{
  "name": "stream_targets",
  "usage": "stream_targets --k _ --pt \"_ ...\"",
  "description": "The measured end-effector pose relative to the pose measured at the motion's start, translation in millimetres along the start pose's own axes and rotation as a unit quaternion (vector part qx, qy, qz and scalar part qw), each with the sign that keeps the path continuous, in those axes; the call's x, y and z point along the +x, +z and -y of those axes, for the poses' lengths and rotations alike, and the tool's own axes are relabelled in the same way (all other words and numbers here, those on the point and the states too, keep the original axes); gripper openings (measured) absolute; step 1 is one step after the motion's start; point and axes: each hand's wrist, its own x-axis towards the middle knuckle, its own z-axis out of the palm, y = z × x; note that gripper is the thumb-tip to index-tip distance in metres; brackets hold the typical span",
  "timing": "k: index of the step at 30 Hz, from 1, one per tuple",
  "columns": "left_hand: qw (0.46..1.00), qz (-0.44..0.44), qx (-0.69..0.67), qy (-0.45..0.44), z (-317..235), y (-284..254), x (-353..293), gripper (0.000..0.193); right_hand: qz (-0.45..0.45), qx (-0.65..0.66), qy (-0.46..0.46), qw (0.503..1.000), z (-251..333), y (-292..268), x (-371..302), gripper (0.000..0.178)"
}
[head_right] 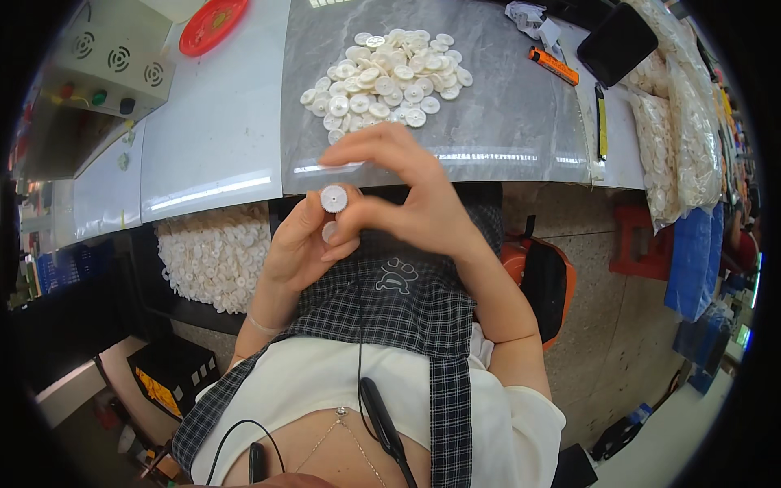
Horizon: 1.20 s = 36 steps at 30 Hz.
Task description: Inspecting and sorting small white plastic bottle caps at a factory workbench.
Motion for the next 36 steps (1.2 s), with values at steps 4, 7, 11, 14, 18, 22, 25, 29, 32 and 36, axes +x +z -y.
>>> stream_targets --k 4,7,11,14,18,22,25,29,32,36 --pt "0.999 0.034 -0.009 0.006 0 -2 1 0.048 -0.089 -0.148 0.007 0.985 -22 -10 11 0.031" --pt "0.999 0.036 0.001 0.008 0 -5 0 0.048 -0.074 -0.338 -0.066 0.936 -35 -10 12 0.024" --pt "0.999 0.011 0.013 0.027 0 -1 1 0.046 -0.094 -0.369 -0.060 0.923 -35 -6 11 0.017" --pt "0.995 -0.058 0.082 0.012 -6 13 4 0.041 -0.125 -0.335 -0.041 0.933 -38 -6 8 0.016" --pt "0.988 -0.096 0.110 0.047 -4 20 4 0.038 -0.157 -0.172 -0.013 0.973 -26 -5 4 0.019" --pt "0.995 -0.049 0.081 0.044 2 1 2 0.034 -0.112 -0.012 0.002 0.994 0 2 -5 0.022" --pt "0.997 -0.026 0.064 0.040 2 -2 -1 0.032 -0.037 -0.107 -0.137 0.984 4 3 -5 0.024" --pt "0.977 -0.056 0.174 0.106 -1 -1 -6 0.031 -0.049 -0.024 -0.046 0.997 1 -7 -2 0.019" --pt "0.952 -0.091 0.259 0.136 -3 5 -6 0.031 -0.070 -0.175 -0.036 0.982 -13 -14 12 0.017" --pt "0.939 -0.101 0.292 0.153 -1 9 -6 0.032 -0.079 -0.378 -0.079 0.919 -31 -6 20 0.017"
